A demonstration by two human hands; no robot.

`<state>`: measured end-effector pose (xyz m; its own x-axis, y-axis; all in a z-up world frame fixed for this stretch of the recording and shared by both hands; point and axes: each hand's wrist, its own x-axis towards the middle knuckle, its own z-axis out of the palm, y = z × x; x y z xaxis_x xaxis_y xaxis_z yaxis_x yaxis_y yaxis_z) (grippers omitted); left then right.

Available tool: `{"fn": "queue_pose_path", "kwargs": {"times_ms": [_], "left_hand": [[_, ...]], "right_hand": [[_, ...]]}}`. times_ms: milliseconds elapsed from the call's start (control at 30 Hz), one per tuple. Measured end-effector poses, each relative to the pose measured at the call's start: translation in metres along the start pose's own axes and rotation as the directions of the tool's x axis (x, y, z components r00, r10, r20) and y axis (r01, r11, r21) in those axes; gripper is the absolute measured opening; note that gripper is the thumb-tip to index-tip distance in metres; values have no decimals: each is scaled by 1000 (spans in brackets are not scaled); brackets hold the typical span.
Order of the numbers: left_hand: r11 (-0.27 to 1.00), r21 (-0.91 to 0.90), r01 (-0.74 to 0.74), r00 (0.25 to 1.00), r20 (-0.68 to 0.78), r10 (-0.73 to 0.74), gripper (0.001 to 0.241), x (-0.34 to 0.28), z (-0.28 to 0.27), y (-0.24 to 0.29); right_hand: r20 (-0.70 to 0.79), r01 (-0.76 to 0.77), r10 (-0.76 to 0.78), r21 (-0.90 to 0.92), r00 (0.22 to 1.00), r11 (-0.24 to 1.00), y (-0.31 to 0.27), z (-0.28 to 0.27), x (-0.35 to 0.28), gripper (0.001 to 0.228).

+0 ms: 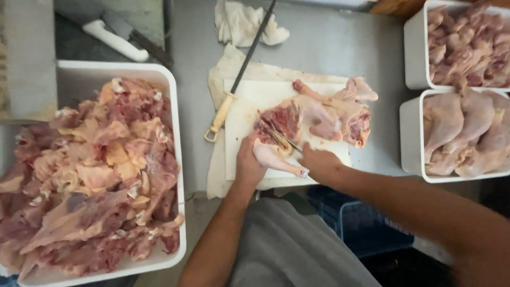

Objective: Deboning and portioning raw chicken pieces using a knife on a cutting board in a commercial kitchen environment.

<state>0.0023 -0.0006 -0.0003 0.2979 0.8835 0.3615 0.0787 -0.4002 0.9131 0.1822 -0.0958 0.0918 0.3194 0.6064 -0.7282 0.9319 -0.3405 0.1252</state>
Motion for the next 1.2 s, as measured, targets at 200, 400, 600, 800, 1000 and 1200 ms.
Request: {"fn": "queue_pose_path", "kwargs": {"times_ms": [200, 400, 600, 800, 1000, 1200], "left_hand": [[996, 84, -5, 1000, -8, 6, 53, -7, -1, 4], [997, 78, 28, 1000, -3, -28, 58, -6, 5, 6], [993, 117, 25, 998, 52, -32, 62, -15, -3, 6], [985, 158, 73, 997, 0, -74, 65, -4, -5, 1], [992, 123, 43, 996, 71, -52, 67, 6, -25, 25], [997, 79, 3, 997, 75, -9, 49, 8, -25, 36]], "right_hand": [[-14, 147, -147, 8, 989, 989, 1, 11, 2, 62], [-75, 76, -71, 67, 995, 995, 38, 53, -24, 51], [-180, 130, -112, 90, 977, 987, 10, 51, 18, 39], [-198, 115, -88, 134, 976, 984, 81, 104, -39, 55], [-189, 171, -181, -66, 965, 983, 104, 61, -91, 47], [-239, 108, -62, 183, 969, 977, 8, -21, -8, 62]]}}
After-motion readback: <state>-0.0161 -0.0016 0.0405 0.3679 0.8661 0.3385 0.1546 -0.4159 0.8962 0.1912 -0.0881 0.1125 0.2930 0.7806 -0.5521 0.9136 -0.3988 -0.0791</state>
